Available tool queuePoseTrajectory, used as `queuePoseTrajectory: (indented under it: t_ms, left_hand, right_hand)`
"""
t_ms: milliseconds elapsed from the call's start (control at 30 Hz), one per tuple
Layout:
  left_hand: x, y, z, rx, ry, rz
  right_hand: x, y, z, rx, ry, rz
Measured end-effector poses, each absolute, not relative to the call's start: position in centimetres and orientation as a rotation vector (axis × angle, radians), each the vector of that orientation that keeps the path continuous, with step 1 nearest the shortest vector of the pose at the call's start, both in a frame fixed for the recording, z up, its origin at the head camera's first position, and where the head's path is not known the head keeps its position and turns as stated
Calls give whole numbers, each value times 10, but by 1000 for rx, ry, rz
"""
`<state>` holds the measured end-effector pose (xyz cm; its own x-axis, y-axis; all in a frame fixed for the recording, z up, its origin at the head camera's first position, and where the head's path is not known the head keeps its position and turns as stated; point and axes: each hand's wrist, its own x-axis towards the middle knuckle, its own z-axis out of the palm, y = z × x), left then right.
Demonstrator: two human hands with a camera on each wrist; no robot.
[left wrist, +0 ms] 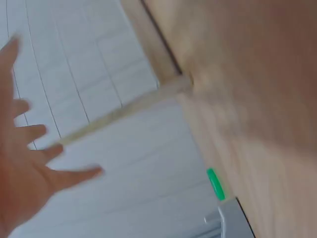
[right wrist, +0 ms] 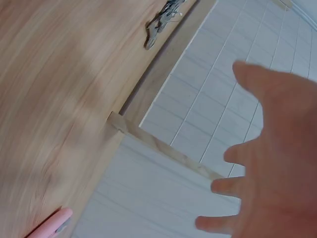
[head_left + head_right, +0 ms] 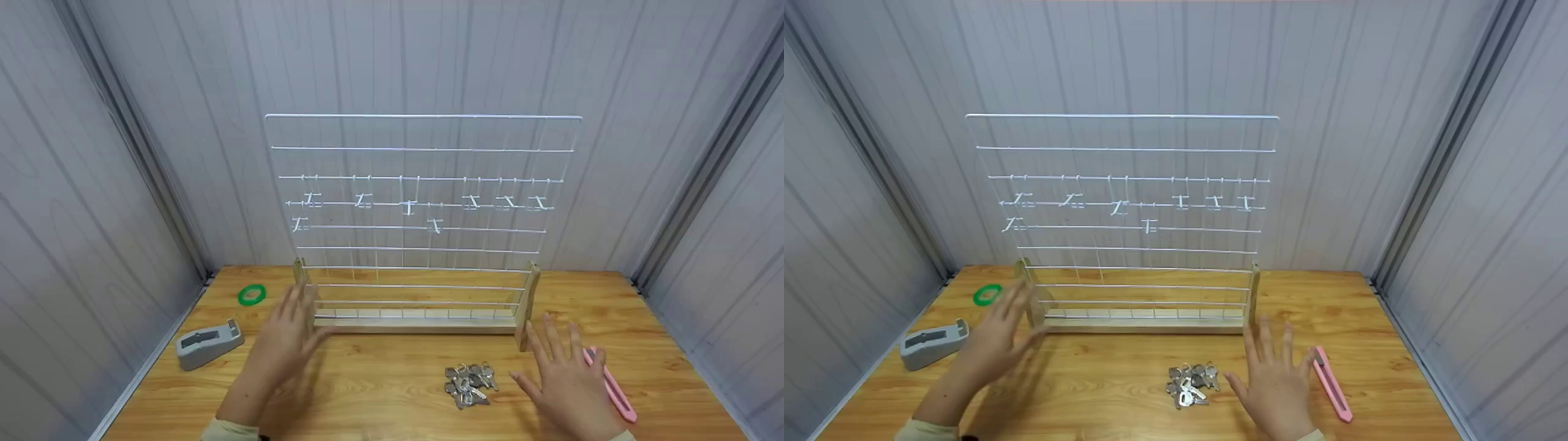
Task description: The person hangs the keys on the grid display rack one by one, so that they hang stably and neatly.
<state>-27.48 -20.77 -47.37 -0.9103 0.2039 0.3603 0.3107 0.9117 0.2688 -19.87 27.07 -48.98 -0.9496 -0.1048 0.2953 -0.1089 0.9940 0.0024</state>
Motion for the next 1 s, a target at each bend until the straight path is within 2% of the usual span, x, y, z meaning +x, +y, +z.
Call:
queuePoseTrajectory:
  t_ms: [400, 600, 1000]
  left_hand:
    - [-329, -236, -429, -264, -2628, -1058]
    - [-343, -236, -427, -251, -2648, -1215]
    - [-351, -239, -439, -255, -2656, -1343]
  right_hand:
    - [-214, 256, -472, 337, -2726, 169]
    - [-232, 255, -486, 447, -2897, 475]
    - [-262, 265, -520, 516, -3071, 922]
